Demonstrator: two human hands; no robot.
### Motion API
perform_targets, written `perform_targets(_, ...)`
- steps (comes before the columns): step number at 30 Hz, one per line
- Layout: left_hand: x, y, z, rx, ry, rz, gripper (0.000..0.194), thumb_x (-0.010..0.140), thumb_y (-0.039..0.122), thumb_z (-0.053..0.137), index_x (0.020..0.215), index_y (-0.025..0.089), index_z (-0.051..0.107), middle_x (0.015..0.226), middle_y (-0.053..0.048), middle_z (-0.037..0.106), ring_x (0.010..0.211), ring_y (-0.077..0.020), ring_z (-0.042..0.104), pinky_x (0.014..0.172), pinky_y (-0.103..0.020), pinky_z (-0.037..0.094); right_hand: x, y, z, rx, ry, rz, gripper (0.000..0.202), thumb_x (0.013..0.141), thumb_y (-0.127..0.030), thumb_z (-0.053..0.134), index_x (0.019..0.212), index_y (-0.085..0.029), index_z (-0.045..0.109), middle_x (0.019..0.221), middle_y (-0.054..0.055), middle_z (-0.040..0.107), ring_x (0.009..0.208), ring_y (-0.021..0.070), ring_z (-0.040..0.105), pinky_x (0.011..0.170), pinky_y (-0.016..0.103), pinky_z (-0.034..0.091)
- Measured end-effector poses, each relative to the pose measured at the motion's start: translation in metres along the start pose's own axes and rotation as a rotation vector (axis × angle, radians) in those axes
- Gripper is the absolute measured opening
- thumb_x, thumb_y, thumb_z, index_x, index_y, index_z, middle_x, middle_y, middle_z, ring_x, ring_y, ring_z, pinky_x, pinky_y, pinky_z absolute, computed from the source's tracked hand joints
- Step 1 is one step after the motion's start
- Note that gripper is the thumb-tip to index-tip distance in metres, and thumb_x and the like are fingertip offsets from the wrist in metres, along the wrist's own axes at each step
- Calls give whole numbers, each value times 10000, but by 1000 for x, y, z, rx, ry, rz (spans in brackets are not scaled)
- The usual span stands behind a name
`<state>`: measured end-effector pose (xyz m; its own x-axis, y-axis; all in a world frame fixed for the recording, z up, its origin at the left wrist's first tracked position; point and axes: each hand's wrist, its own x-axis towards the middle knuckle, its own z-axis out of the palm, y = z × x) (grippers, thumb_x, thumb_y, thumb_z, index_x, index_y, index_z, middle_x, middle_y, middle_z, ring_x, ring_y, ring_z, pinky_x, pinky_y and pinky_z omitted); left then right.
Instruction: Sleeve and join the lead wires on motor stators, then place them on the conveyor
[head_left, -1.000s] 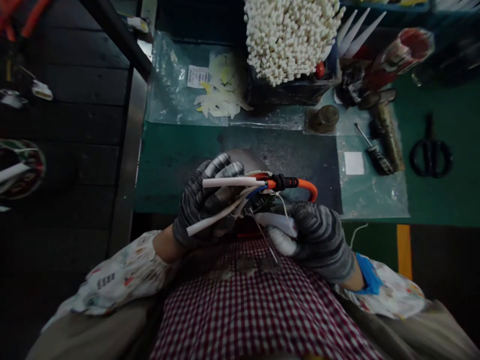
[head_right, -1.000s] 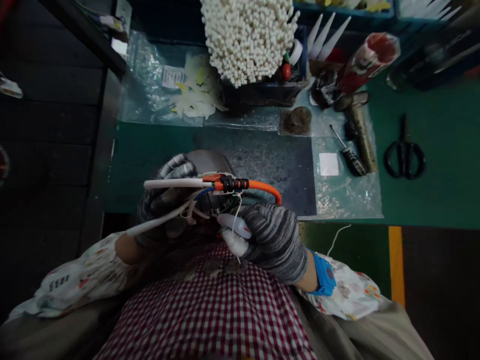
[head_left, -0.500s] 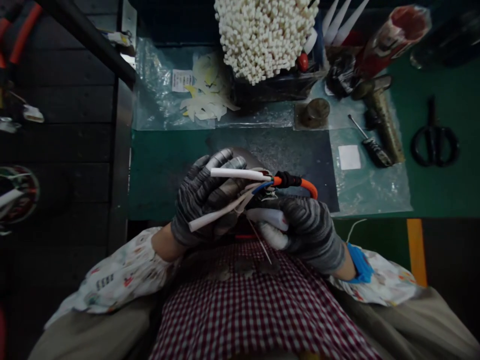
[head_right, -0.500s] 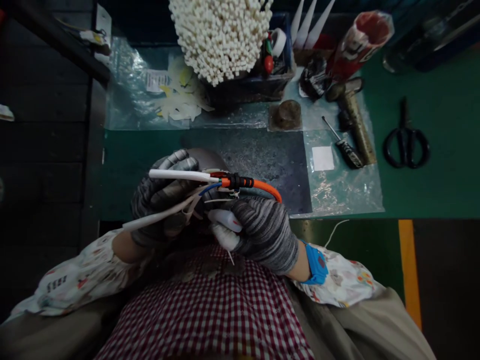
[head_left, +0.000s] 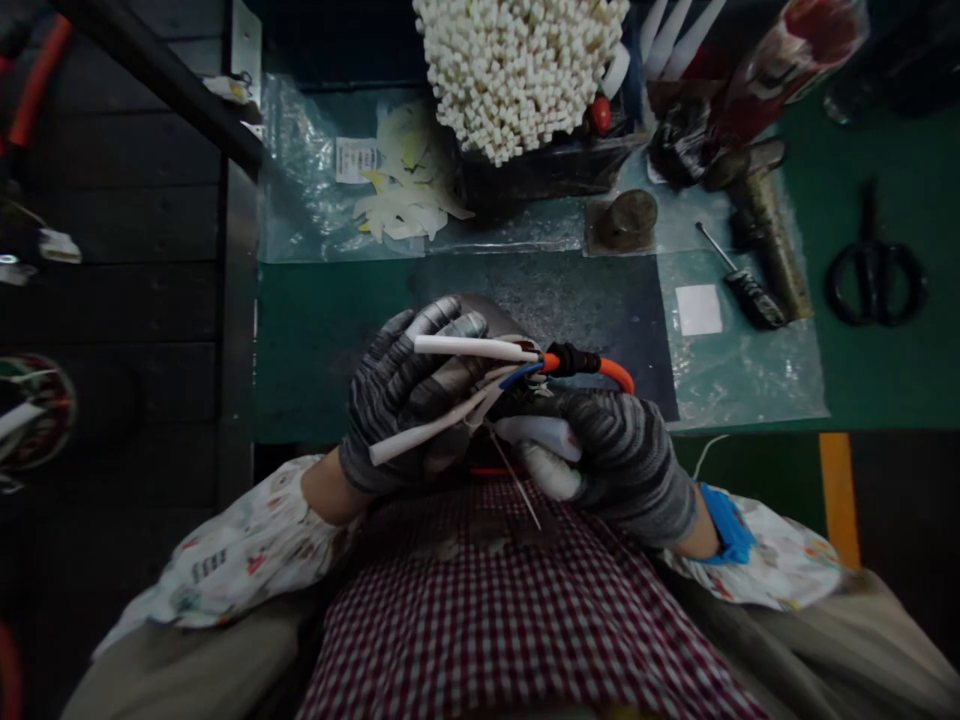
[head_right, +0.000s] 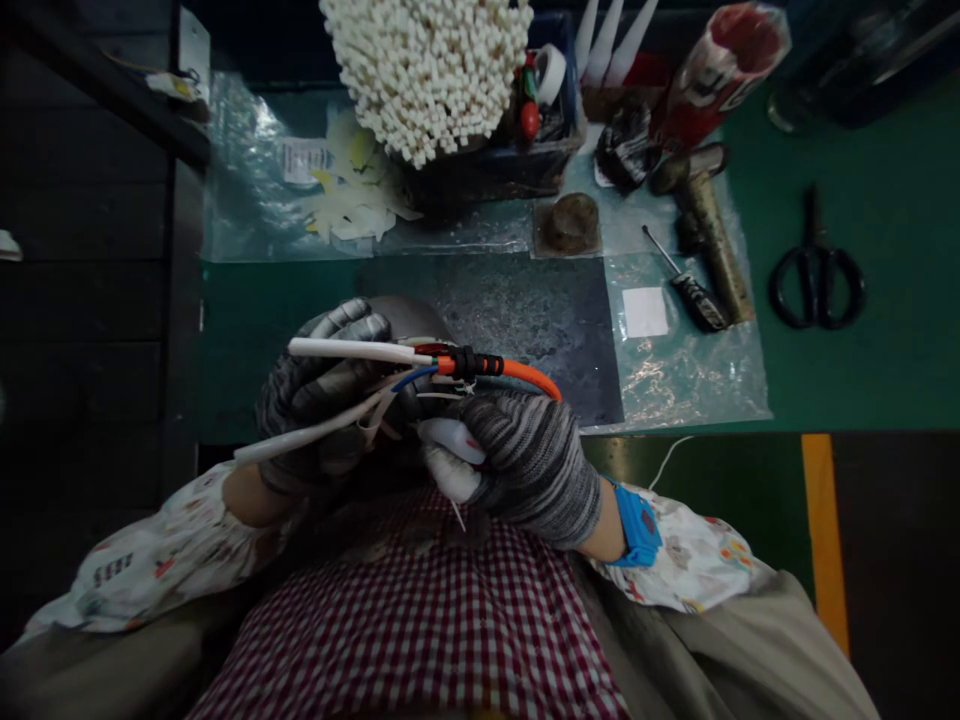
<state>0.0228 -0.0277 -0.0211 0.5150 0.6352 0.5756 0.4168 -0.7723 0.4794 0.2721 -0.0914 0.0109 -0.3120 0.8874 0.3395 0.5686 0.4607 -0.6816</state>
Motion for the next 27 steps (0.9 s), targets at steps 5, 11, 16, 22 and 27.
perform_targets(5, 6, 0, 0, -8, -29, -13, 494, 1175, 514, 399, 1604, 356, 584, 1546, -87, 726, 1552, -325, 617, 1296, -597, 520, -8, 1, -8, -237, 48, 18, 199, 1036, -301, 688, 1041, -242, 879, 993, 70, 901, 773, 232, 846, 648, 326, 671)
perform_targets(11, 28, -1, 2, -4, -100, 30, 469, 1159, 526, 442, 1496, 272, 645, 1560, -115, 715, 1537, -344, 626, 1250, -564, 544, -11, 1, -15, -394, 54, 77, 228, 1051, -326, 668, 1151, -227, 847, 1115, 85, 899, 917, 252, 872, 787, 324, 709)
perform_targets(16, 40, 3, 4, 59, -135, 27, 492, 1153, 521, 454, 1442, 207, 700, 1492, -138, 755, 1471, -379, 674, 1229, -569, 546, -7, -1, -14, -467, 107, 42, 209, 1042, -289, 659, 1137, -201, 823, 1033, 97, 898, 841, 253, 865, 715, 327, 695)
perform_targets(22, 58, 5, 4, 31, -169, 40, 396, 1156, 430, 481, 1379, 232, 742, 1433, -101, 798, 1416, -407, 715, 1137, -621, 608, -5, 0, -24, -543, 150, 103, 228, 1035, -424, 661, 1023, -247, 805, 799, 51, 846, 605, 246, 776, 486, 377, 520)
perform_targets(27, 83, 2, 11, 8, -264, -72, 490, 1163, 472, 412, 1348, 197, 773, 1372, -149, 807, 1261, -364, 792, 1054, -582, 675, -5, 8, -29, -563, 156, 174, 252, 1020, -472, 723, 1097, -251, 818, 903, 65, 855, 769, 275, 809, 629, 393, 594)
